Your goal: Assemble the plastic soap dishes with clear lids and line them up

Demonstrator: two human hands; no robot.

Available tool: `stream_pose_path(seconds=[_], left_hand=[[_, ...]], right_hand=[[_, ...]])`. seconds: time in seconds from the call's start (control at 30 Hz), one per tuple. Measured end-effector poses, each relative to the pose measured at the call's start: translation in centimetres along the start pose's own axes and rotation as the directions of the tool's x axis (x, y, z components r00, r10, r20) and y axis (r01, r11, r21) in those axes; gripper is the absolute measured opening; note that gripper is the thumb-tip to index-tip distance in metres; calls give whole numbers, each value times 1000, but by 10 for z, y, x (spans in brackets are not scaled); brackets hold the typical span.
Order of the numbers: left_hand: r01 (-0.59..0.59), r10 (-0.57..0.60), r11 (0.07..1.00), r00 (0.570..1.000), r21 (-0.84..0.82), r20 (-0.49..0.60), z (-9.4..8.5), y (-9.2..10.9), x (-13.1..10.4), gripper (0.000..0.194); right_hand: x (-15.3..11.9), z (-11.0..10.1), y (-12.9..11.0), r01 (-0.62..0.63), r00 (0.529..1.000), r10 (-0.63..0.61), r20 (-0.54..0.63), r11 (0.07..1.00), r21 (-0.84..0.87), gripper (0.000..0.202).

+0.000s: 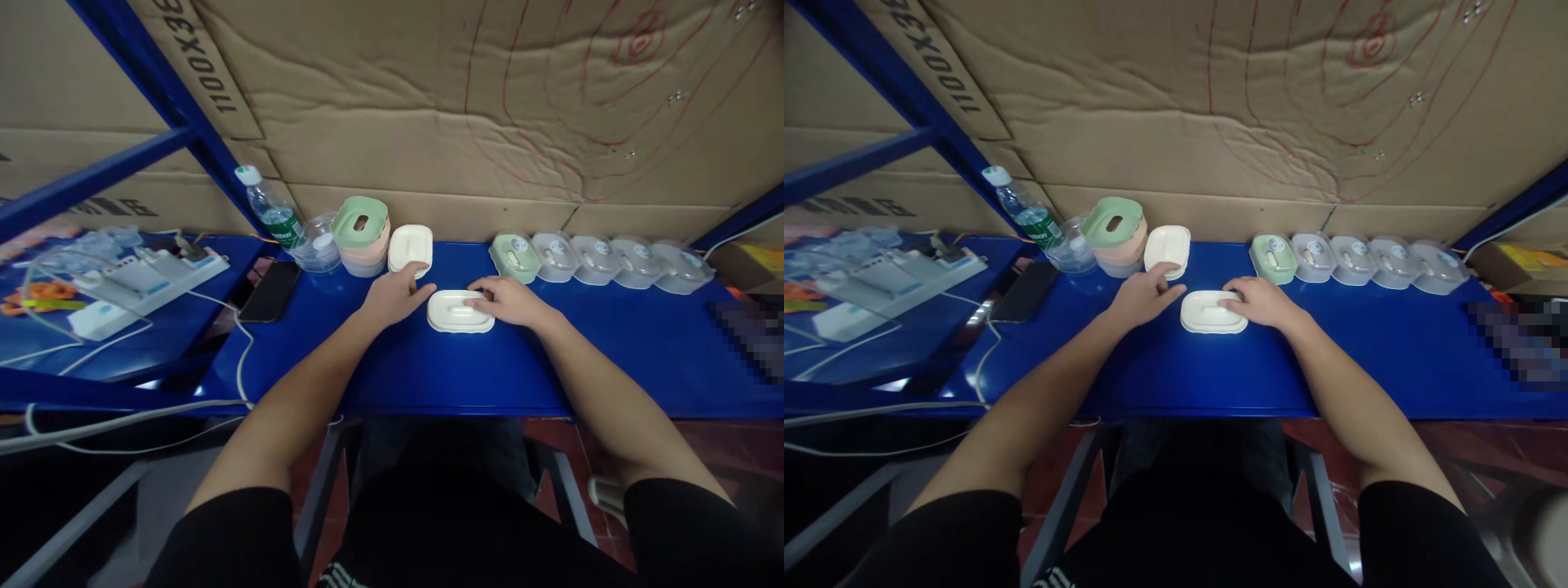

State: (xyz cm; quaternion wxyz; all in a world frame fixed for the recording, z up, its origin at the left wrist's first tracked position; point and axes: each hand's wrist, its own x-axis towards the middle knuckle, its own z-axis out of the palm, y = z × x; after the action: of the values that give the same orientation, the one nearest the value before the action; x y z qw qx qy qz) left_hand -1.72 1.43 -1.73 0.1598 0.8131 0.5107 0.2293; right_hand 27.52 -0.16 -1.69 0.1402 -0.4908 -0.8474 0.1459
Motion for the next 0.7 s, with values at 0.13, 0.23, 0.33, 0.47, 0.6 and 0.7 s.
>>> stream_pose_path(seconds=[0.13,0.23,0.33,0.47,0.6,0.7], left_hand=[[115,-117,992,992,-47,-51,0,-13,8,62],[170,-173,983,984,-75,-34,0,-15,10,58],[167,-178,980,978,-105,-111,-5,-13,10,56],[183,-199,980,898,-80,-391,-25,-20,8,54],[318,-306,946,805,-67,-508,-48,-36,10,47],[399,-371,915,786,-51,-494,-54,-46,12,34]], right_hand=[[0,0,1,6,1000,-6,4,1000,18,44],[0,-1,1,5,1000,-6,12,1000,20,44],[0,-1,2,9,1000,-10,13,1000,19,43],[1,0,2,15,1000,-15,14,1000,25,44],[1,1,3,18,1000,-19,8,1000,16,45],[0,0,3,25,999,-26,19,1000,17,43]])
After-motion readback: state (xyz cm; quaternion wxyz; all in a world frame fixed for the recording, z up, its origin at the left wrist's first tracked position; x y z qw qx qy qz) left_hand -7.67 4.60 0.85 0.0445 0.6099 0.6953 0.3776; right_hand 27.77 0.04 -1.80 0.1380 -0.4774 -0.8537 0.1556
